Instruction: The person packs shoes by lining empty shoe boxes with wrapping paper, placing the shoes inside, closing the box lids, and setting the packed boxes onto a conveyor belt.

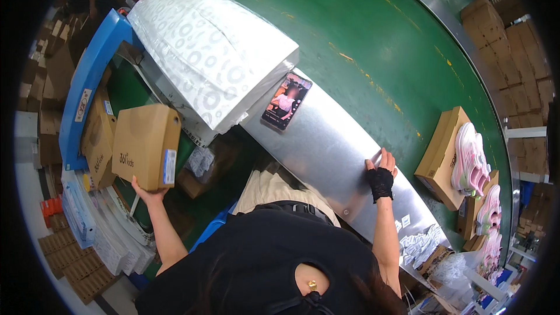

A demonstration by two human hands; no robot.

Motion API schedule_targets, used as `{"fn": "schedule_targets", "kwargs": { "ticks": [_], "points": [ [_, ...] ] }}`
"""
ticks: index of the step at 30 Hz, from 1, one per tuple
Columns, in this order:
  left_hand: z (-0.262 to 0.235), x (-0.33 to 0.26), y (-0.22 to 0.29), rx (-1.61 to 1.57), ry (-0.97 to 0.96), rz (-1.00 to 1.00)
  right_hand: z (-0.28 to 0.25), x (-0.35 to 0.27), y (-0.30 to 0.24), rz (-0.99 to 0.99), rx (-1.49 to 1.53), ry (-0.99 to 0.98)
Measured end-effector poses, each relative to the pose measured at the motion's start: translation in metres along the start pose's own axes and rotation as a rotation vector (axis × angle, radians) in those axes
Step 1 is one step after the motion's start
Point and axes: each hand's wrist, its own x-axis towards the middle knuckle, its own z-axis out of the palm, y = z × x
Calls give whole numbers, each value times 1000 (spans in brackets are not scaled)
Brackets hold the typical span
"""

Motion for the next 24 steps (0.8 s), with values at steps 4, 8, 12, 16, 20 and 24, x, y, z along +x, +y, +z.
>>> {"fn": "schedule_targets", "kwargs": {
  "ticks": [4, 8, 12, 16, 20, 24],
  "points": [
    [-41, 55, 32, -8, -159, 90, -1, 2, -2, 18, -23, -16],
    [-15, 75, 78, 317, 250, 171, -8, 2, -2, 11, 33, -79],
    [-50, 136, 120, 1214, 626, 943, -9, 0, -6, 46, 8, -84],
    [22, 93, 33, 1465, 623, 1201, -1, -3, 0, 23, -2, 9],
    [28, 125, 12, 1497, 352, 1147, -6, -2, -4, 10, 17, -11],
    [34, 171, 79, 1238, 115, 550, -3, -2, -1, -13, 38, 9]
  ]
}}
